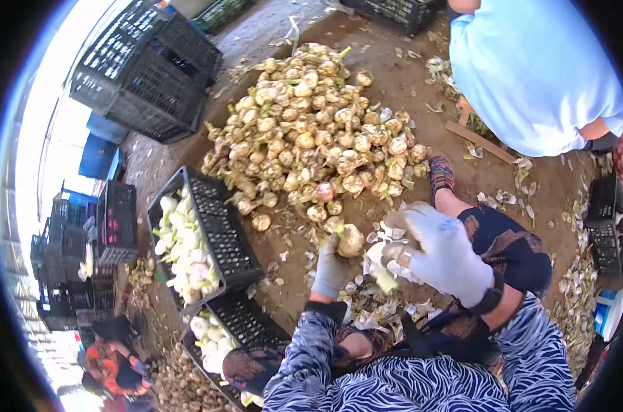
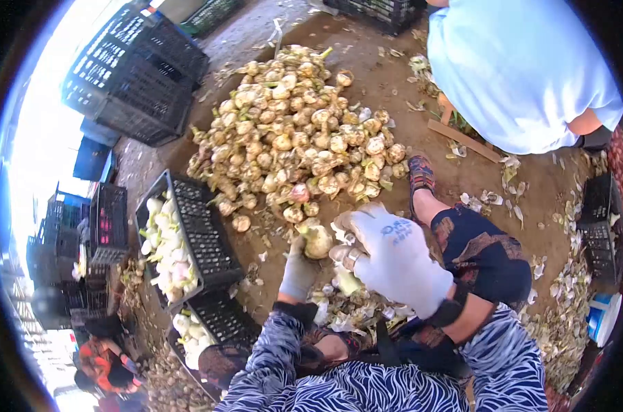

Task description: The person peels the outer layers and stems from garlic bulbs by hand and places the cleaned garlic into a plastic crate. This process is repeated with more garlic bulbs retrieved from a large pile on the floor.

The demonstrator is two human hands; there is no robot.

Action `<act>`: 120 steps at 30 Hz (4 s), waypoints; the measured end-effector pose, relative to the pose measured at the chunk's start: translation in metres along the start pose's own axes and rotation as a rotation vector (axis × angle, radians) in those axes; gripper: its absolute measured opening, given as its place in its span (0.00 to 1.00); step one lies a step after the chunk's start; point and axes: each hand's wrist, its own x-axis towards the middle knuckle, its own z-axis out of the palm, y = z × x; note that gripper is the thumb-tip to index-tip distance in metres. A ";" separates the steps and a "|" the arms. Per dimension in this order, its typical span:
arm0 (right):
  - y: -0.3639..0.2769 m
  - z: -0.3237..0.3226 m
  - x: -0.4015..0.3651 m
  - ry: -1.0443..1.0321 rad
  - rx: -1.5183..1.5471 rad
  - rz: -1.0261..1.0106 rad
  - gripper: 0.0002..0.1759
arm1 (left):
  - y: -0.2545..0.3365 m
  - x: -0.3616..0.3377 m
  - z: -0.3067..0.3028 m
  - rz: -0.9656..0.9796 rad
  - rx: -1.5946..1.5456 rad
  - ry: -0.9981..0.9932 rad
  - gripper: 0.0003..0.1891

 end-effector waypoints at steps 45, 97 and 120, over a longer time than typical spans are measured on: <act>-0.053 0.103 -0.100 -0.270 0.921 0.353 0.10 | -0.014 -0.206 0.024 0.342 -0.405 -0.223 0.22; -0.034 0.097 -0.116 -0.066 -0.172 -0.092 0.13 | 0.012 -0.217 0.041 0.360 0.677 0.119 0.16; -0.033 0.010 -0.091 -0.239 1.025 0.312 0.14 | 0.004 -0.204 0.012 0.154 -0.616 -0.313 0.26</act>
